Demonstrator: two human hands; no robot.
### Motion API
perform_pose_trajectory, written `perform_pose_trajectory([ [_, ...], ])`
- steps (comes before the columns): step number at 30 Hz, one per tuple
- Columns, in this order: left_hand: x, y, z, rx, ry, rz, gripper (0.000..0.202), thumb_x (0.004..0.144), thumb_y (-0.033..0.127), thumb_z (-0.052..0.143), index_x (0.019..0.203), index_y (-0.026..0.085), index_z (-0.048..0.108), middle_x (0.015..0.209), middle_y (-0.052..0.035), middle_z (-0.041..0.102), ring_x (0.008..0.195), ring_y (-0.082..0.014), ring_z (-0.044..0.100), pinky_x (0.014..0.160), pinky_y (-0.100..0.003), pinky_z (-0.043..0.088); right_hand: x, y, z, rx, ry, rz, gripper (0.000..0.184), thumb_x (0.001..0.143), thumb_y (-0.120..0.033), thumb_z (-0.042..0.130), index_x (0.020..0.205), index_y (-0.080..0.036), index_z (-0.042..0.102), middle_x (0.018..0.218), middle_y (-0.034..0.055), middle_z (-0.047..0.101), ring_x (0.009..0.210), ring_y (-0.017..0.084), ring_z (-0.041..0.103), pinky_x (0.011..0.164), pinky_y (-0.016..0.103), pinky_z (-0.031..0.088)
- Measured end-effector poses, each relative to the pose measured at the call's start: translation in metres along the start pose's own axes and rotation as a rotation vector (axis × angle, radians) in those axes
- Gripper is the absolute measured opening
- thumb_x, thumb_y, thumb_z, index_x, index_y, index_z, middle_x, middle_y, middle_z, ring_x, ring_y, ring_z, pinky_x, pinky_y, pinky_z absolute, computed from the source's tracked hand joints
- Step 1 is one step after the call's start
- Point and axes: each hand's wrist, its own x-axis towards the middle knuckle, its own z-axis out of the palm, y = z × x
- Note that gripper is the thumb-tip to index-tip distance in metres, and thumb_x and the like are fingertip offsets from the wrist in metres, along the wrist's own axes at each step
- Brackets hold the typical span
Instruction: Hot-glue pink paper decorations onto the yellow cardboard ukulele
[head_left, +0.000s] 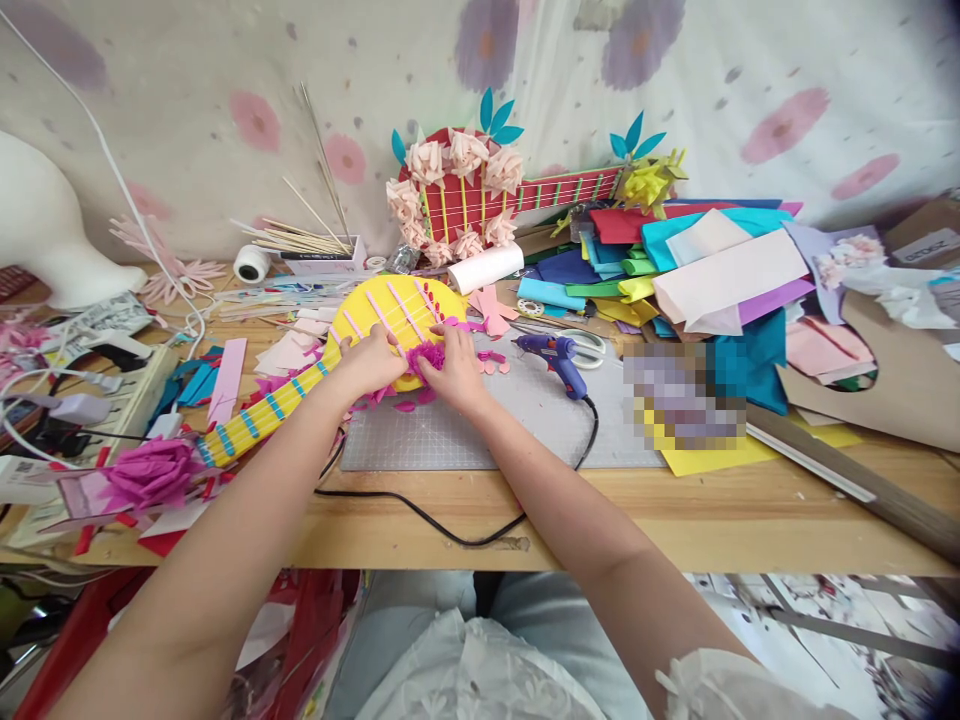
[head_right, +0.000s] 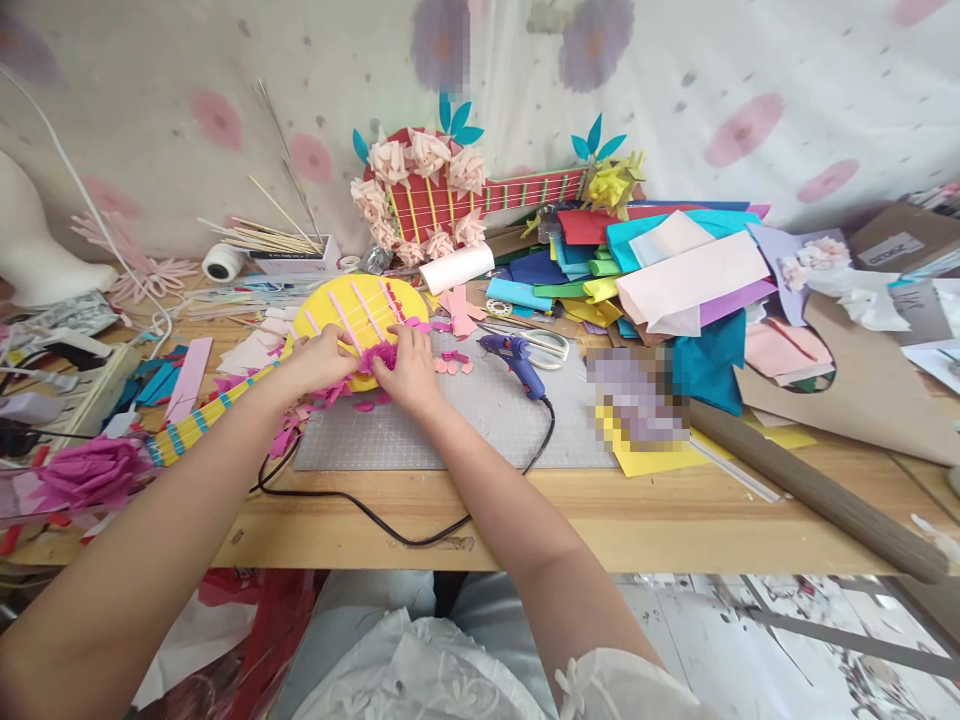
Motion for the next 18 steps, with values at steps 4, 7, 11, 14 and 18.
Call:
perform_pose_trajectory([
  [4, 0.0022, -0.0001, -0.0001, -0.005, 0.010, 0.000, 0.034, 0.068, 0.026, 0.051, 0.102, 0.021, 0.046, 0.110, -0.0105, 0.067, 0.114, -0.0288, 0.054, 0.099, -0.042, 0.032, 0.0001, -0.0002, -0.0002, 0.005, 0.002, -0.005, 0.039, 0.075, -0.027, 0.055, 0.112, -0.017, 0.049, 0.115, 0.0118, 0.056, 0.111, 0.028, 0.046, 0.097, 0.045, 0.037],
  [7, 0.0051, -0.0008, 0.0017, -0.013, 0.009, 0.015, 0.035, 0.067, 0.025, 0.051, 0.102, 0.022, 0.046, 0.106, -0.0087, 0.068, 0.114, -0.0280, 0.055, 0.099, -0.041, 0.031, 0.0001, -0.0012, -0.0010, 0.005, -0.004, -0.003, 0.040, 0.074, -0.026, 0.056, 0.112, -0.016, 0.049, 0.116, 0.0121, 0.056, 0.111, 0.028, 0.046, 0.098, 0.044, 0.036],
  [11, 0.0048, 0.0013, 0.0027, -0.017, 0.002, 0.023, 0.036, 0.067, 0.023, 0.051, 0.103, 0.020, 0.046, 0.104, -0.0096, 0.068, 0.112, -0.0275, 0.056, 0.099, -0.040, 0.031, 0.0001, -0.0018, -0.0010, -0.001, 0.000, -0.004, 0.039, 0.075, -0.025, 0.056, 0.112, -0.017, 0.050, 0.115, 0.0115, 0.056, 0.110, 0.028, 0.047, 0.097, 0.045, 0.037],
  [14, 0.0031, 0.0046, 0.0015, -0.014, -0.005, -0.008, 0.037, 0.068, 0.023, 0.051, 0.104, 0.020, 0.047, 0.105, -0.0107, 0.068, 0.109, -0.0281, 0.058, 0.096, -0.039, 0.034, 0.0000, -0.0019, -0.0002, -0.003, 0.010, -0.006, 0.038, 0.075, -0.026, 0.056, 0.111, -0.017, 0.050, 0.114, 0.0113, 0.056, 0.110, 0.028, 0.047, 0.097, 0.045, 0.037],
  [18, 0.0035, 0.0069, 0.0004, -0.007, -0.003, -0.027, 0.039, 0.066, 0.025, 0.054, 0.105, 0.020, 0.049, 0.109, -0.0110, 0.066, 0.108, -0.0292, 0.058, 0.095, -0.038, 0.036, 0.0002, -0.0026, 0.0004, -0.005, 0.012, 0.001, 0.037, 0.075, -0.025, 0.057, 0.110, -0.015, 0.051, 0.114, 0.0121, 0.057, 0.110, 0.027, 0.047, 0.097, 0.043, 0.037],
])
